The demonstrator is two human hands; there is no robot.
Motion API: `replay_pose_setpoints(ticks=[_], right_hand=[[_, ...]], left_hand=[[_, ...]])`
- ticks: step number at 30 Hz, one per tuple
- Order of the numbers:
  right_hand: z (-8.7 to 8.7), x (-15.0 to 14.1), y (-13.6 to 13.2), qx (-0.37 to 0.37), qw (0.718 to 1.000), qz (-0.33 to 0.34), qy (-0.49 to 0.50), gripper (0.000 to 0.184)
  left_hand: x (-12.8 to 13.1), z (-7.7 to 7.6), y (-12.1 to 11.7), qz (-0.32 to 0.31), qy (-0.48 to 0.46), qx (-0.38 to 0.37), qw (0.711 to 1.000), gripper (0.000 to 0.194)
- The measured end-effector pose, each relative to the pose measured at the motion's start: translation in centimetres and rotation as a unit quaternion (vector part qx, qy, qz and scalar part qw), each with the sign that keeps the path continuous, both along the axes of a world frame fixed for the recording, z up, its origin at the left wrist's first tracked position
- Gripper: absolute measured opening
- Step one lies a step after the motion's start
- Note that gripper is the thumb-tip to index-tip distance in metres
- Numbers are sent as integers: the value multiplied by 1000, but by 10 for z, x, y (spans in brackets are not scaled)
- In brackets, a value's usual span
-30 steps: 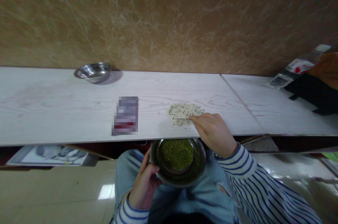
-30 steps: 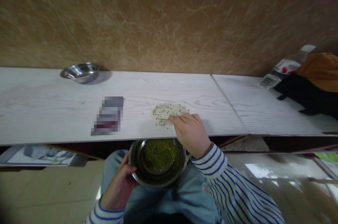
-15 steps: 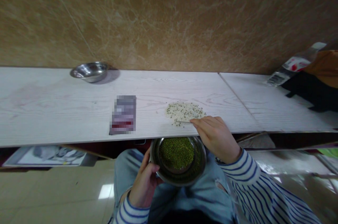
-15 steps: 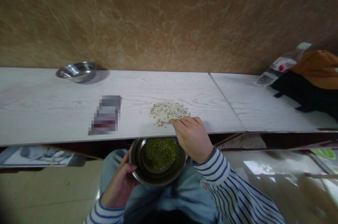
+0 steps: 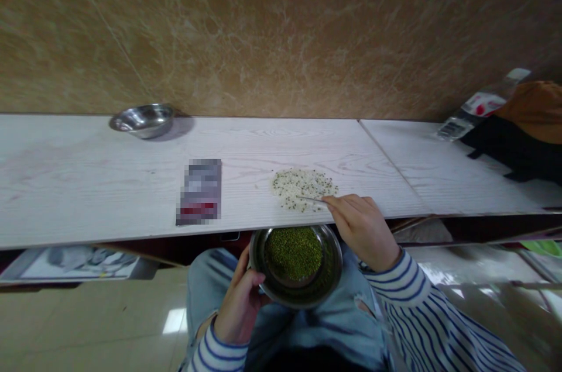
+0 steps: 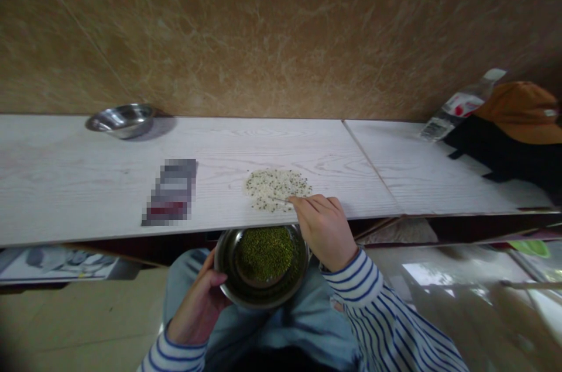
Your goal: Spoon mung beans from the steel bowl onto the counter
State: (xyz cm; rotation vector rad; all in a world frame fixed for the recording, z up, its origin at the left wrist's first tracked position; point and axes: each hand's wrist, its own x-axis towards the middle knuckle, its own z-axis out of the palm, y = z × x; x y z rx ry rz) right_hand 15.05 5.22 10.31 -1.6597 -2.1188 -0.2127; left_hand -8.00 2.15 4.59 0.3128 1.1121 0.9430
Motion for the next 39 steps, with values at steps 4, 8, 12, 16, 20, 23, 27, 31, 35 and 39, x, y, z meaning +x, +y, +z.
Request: replay_pose_setpoints(ticks=[4,8,12,16,20,23,27,31,35,39], right_hand=[[-3,10,-3,20,999,-26,-10,24],[-6,7,-7,7,1000,-24,-16,24],[-4,-4,-13,-2,1000,-12,-16,25],[0,-5,-18,-3,1000,-3,2,24],[4,2,-25,6,1000,10,16,23],[6,5,-29,-19,999,47,6,23],[4,4,-23,-29,998,59,-4,23],[-1,5,-4,-19,999,45,-15,23],[0,9,11,-12,999,32,-16,22],[2,16,15,13,1000,14,-14,24]], left_hand=[[3,-3,-1,-19,-5,3,1000,71],[5,-5,-3,-27,-5,-3,1000,72],[7,-2,-5,-25,-1,-3,1000,73],[9,1,-6,-22,2,2,1000,72],[10,1,-8,-25,2,0,1000,72],[11,1,-8,-23,1,-2,1000,70],[12,2,-8,-18,-2,-4,1000,70],[10,2,-8,-21,0,1,1000,69],[8,-4,-9,-18,-2,-1,1000,70],[8,-6,-9,-20,1,-1,1000,71]])
